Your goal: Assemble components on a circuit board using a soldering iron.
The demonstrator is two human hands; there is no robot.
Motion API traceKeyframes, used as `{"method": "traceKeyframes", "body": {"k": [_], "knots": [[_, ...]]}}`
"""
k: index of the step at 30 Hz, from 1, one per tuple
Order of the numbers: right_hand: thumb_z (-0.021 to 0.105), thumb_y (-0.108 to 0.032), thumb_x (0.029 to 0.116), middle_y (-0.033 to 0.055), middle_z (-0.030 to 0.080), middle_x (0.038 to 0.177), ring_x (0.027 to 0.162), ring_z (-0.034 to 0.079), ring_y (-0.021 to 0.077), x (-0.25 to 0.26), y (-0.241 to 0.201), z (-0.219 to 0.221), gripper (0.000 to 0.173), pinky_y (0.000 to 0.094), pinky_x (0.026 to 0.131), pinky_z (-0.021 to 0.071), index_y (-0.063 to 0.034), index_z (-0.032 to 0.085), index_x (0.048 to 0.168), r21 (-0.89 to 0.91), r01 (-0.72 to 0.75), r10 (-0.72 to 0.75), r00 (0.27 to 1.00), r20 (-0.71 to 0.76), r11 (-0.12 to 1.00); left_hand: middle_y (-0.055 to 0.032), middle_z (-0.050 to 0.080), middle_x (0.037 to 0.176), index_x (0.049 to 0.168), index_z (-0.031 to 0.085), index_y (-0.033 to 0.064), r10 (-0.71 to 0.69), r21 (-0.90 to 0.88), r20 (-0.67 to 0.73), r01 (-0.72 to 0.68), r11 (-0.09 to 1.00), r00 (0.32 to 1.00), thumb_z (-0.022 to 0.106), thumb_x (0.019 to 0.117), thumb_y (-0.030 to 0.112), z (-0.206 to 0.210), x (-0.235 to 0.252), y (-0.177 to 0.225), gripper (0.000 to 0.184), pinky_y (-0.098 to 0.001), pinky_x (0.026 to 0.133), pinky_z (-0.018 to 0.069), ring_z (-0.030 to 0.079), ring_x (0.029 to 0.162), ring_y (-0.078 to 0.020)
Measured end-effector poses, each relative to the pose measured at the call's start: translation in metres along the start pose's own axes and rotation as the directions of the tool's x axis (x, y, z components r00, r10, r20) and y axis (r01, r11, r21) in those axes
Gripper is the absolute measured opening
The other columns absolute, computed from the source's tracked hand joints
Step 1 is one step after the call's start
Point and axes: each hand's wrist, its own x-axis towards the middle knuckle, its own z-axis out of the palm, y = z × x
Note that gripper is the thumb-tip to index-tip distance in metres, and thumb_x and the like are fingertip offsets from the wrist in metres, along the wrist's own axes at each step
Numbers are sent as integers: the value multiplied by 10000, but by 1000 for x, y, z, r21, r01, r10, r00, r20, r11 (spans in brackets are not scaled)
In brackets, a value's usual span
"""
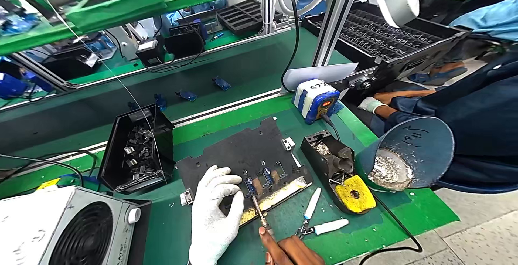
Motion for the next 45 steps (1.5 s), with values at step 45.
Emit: {"method": "traceKeyframes", "body": {"k": [45], "knots": [[647, -170, 977, 128, 774, 960, 820, 727, 171, 20, 3, -20, 299, 313, 747, 603, -17, 734, 1219, 290, -22, 35, 999, -40, 957, -53, 671, 1266, 938, 750, 137, -494, -580, -226, 292, 761, 840, 679, 943, 131, -39, -72, 29, 71, -289, 964, 554, 637, 1160, -149]]}}
